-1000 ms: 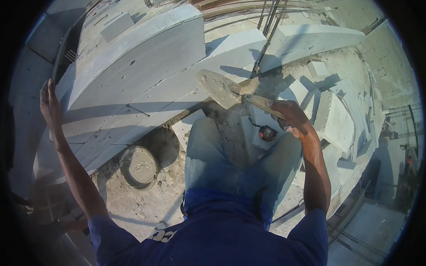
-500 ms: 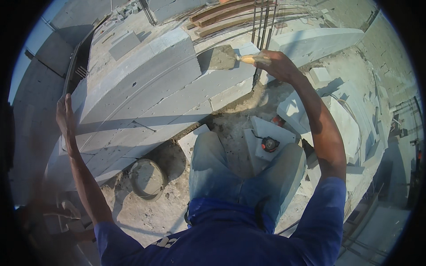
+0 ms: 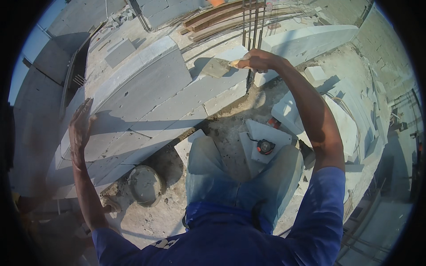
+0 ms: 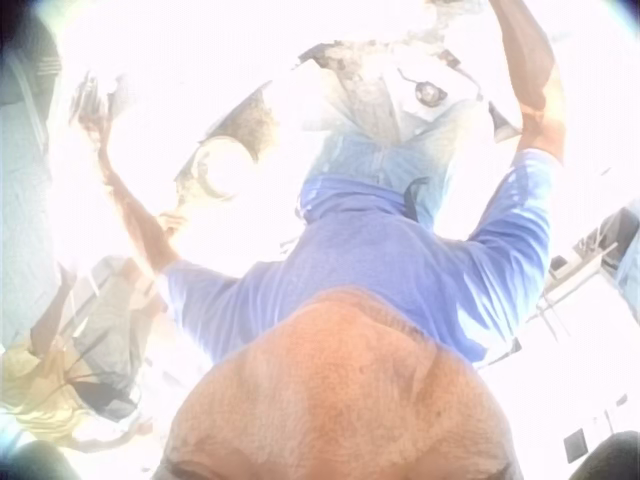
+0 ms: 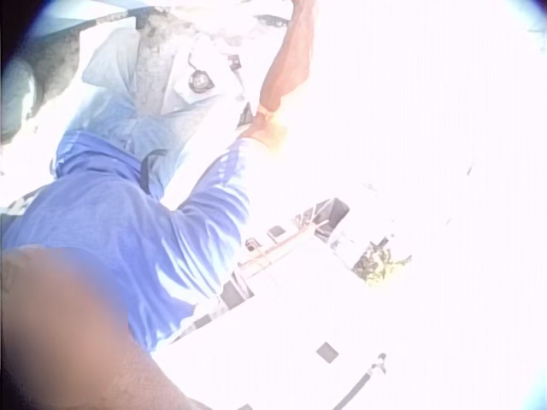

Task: Measuring, cutting, and laying aerated concrete blocks on a wall under construction.

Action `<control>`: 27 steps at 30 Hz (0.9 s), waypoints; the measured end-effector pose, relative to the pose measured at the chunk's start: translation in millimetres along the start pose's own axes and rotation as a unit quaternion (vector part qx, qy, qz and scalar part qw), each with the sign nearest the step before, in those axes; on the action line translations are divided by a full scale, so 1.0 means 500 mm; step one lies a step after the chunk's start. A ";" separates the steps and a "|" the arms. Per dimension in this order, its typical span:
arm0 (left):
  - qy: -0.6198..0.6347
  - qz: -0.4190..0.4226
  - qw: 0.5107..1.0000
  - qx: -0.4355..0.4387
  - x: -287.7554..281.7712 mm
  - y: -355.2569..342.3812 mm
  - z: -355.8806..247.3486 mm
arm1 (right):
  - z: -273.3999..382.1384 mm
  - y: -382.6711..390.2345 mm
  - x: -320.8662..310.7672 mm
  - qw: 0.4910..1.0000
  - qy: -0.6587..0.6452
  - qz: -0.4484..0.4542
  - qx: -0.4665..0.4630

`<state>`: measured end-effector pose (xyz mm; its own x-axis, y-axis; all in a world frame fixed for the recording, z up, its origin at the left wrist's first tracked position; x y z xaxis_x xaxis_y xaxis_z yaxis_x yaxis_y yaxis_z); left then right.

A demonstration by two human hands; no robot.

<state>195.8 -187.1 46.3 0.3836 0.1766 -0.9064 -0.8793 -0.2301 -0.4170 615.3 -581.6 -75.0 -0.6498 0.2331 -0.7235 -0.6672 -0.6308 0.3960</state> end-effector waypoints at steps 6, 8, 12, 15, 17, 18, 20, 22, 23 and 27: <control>0.037 -0.010 0.999 -0.001 -0.008 -0.015 -0.014 | 0.039 0.011 -0.029 0.975 0.131 -0.072 -0.167; 0.048 -0.011 0.999 0.006 -0.002 -0.018 -0.012 | 0.030 0.046 -0.051 0.863 0.261 -0.287 -0.324; 0.068 -0.004 0.998 0.003 -0.003 -0.003 0.002 | -0.009 0.003 -0.040 0.855 0.329 -0.285 -0.283; 0.072 0.003 0.997 -0.003 -0.004 -0.007 -0.001 | -0.055 0.006 -0.075 0.878 0.308 -0.294 -0.218; 0.073 0.003 0.997 -0.003 -0.005 0.004 -0.002 | -0.081 0.004 -0.071 0.887 0.307 -0.286 -0.195; 0.069 0.004 0.998 -0.009 -0.006 0.005 0.000 | -0.088 0.000 -0.074 0.894 0.304 -0.275 -0.180; 0.067 0.001 0.998 -0.003 -0.004 -0.004 -0.009 | -0.112 0.009 -0.093 0.901 0.287 -0.287 -0.152; 0.063 0.004 0.998 0.000 -0.003 -0.008 -0.016 | -0.158 0.014 -0.102 0.906 0.290 -0.283 -0.119; 0.060 0.003 0.998 -0.004 0.002 -0.012 -0.018 | -0.179 0.016 -0.100 0.906 0.290 -0.284 -0.116; 0.055 -0.010 0.998 0.006 0.020 -0.037 -0.022 | -0.216 0.024 -0.117 0.891 0.268 -0.357 -0.086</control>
<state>219.1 -191.5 44.4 0.4299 0.0751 -0.8997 -0.8737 -0.2167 -0.4356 684.8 -682.5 -89.0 0.2159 0.2637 -0.9401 -0.7446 -0.5784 -0.3332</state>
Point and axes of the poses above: each hand's wrist, its own y-axis away from the middle knuckle, its own x-axis out of the palm, z = x × y, the point moved 8 cm from there along -y, towards the middle knuckle, and after that the axes turned 3 degrees about -y, right-handed, at the moved point
